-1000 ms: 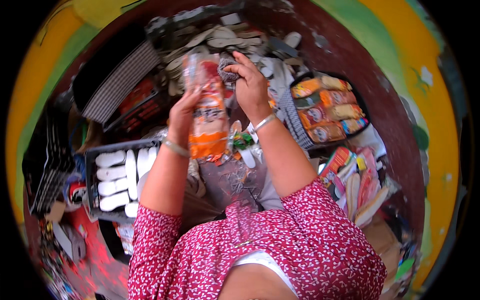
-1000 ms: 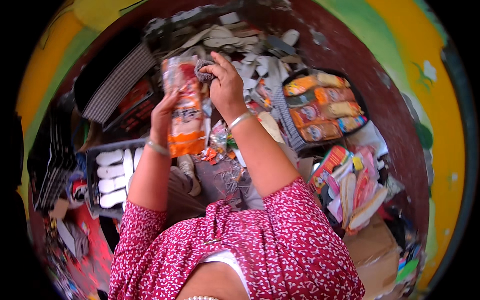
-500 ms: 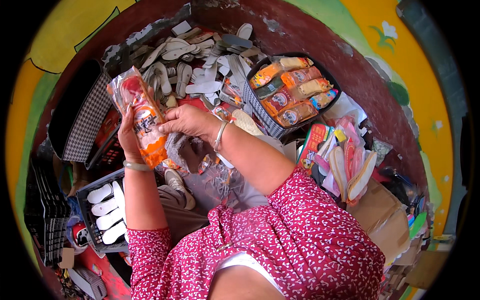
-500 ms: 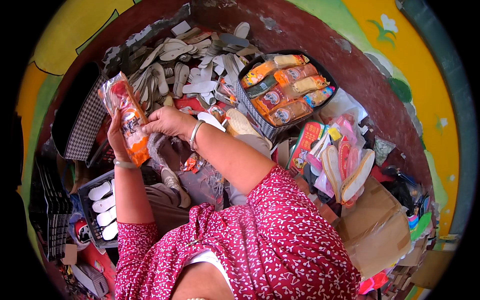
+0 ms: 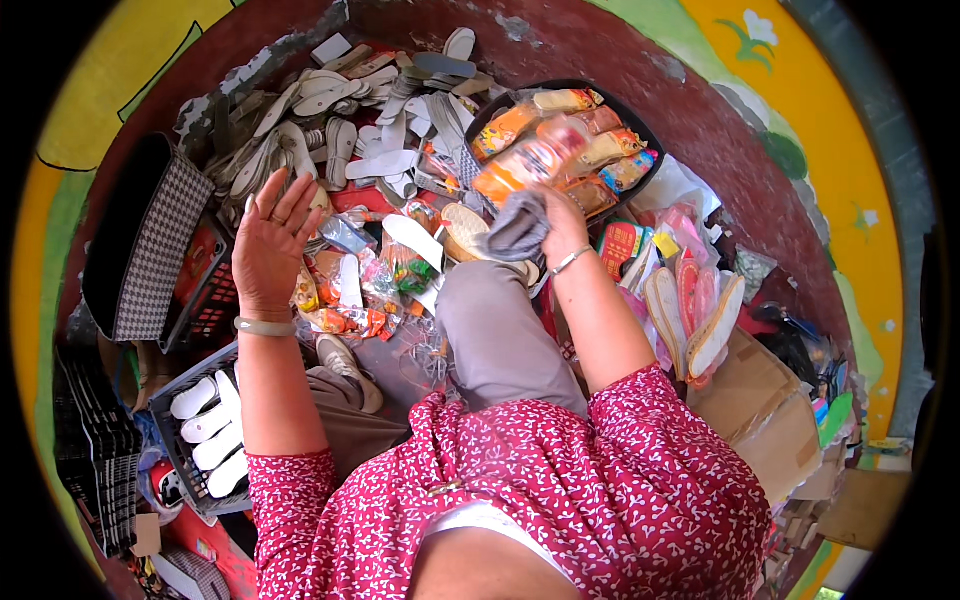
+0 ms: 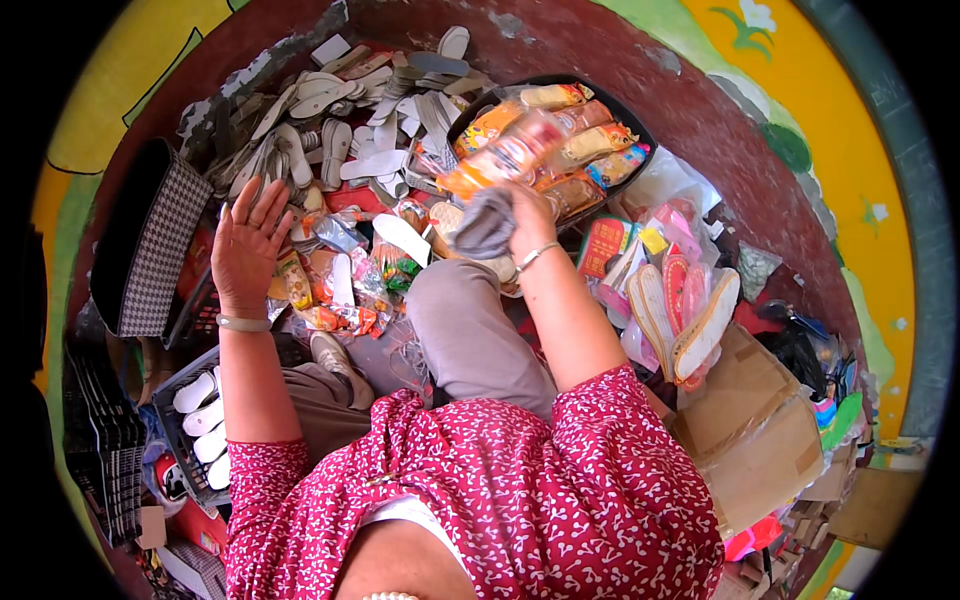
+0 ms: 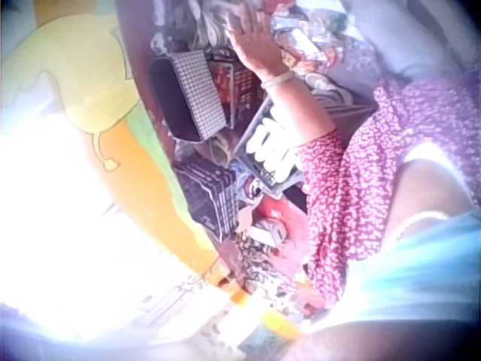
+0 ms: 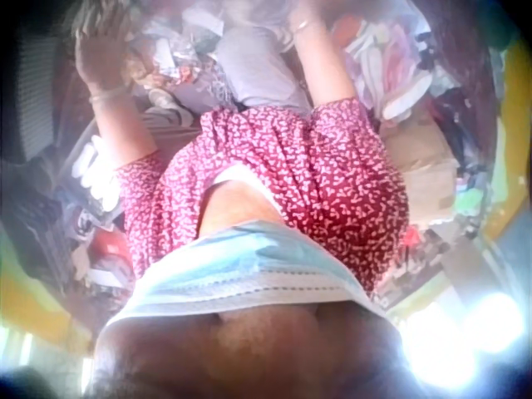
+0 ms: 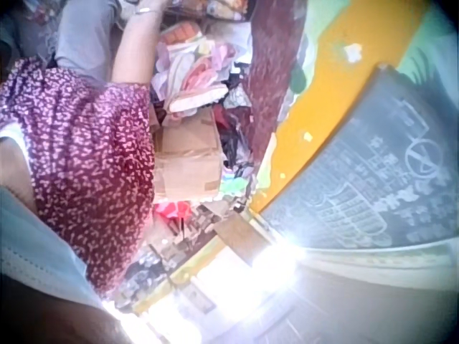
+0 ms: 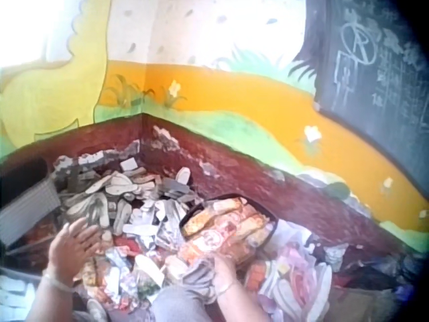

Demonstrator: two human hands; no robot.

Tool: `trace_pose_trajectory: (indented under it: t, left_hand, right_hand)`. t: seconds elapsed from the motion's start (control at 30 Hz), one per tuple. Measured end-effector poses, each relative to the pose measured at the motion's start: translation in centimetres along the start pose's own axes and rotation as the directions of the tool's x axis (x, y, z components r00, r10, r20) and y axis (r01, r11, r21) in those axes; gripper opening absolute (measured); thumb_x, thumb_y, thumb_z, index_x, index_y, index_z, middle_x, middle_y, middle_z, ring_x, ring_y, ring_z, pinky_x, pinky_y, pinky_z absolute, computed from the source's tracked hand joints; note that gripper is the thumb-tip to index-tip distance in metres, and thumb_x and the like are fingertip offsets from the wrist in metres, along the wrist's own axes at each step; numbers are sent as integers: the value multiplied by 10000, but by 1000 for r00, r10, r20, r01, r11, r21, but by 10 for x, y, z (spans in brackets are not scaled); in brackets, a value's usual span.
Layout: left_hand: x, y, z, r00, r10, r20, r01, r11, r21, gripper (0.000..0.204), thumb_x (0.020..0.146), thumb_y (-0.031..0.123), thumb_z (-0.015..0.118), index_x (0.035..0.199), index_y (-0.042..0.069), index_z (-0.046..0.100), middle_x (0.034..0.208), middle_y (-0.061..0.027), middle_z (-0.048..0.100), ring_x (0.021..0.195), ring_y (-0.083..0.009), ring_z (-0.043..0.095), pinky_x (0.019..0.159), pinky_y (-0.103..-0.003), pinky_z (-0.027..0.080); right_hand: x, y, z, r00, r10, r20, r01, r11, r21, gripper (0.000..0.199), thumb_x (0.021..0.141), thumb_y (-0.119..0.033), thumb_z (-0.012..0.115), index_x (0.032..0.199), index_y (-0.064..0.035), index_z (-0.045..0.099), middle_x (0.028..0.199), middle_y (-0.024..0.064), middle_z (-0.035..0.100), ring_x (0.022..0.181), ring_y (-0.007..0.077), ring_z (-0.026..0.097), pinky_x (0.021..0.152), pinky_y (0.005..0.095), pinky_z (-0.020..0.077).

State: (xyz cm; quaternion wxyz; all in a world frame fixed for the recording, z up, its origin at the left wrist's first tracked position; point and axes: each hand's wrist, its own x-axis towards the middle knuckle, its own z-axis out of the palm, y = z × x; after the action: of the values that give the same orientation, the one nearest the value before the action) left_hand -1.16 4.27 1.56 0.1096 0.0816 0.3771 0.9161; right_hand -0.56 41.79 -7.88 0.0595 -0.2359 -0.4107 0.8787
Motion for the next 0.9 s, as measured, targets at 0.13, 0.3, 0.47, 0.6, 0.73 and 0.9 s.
trace_pose_trajectory:
  t: [0.13,0.3,0.47,0.6,0.73,0.9]
  left_hand:
    - [-3,-1,-9,1000,-8,-6,8,1000,7,534,945,365,336,1348,15,340,1352,-200,400,1274,-288,368,1035,-397,306]
    - [3,0,-15,1000,-15,-9,15,1000,-9,517,946,351,335,1334,10,361,1321,-189,441,1236,-267,419,1011,-376,339]
    - [-4,7,-26,1000,9,5,-9,1000,-26,508,946,335,341,1331,4,361,1315,-187,448,1222,-257,436,998,-362,359]
    - [-5,10,-25,999,12,30,-11,999,-41,507,944,326,349,1328,-3,361,1308,-186,455,1215,-258,444,990,-356,372]
    - [-10,16,-27,1000,14,-1,-14,999,-42,501,941,312,357,1325,-11,362,1300,-192,460,1210,-261,450,990,-355,376]
    - [-10,17,-26,1000,20,-16,-21,999,-33,510,930,311,380,1321,-16,365,1304,-200,455,1213,-271,448,992,-360,375]
  right_hand:
    - [55,29,-87,961,111,-253,-66,982,179,36,787,-19,590,809,7,601,732,104,632,593,233,627,584,366,533]
    - [88,28,-135,932,169,-320,-146,985,95,115,765,-38,630,829,54,607,785,134,644,636,257,638,621,389,530]
    - [42,0,-105,923,172,-344,-239,957,-164,193,823,-115,602,903,61,606,830,140,653,682,254,645,649,389,534]
    - [12,-24,-101,992,-70,-106,-52,535,-843,181,824,-130,580,905,25,629,828,132,665,727,248,645,668,341,513]
    - [-15,-43,-43,972,-113,208,137,-448,-883,311,784,-246,554,1027,-64,618,926,182,639,853,333,611,752,415,479]
    - [7,-38,-24,927,105,359,344,-618,-707,418,769,-207,572,1173,-99,549,1075,169,609,987,324,584,833,424,464]
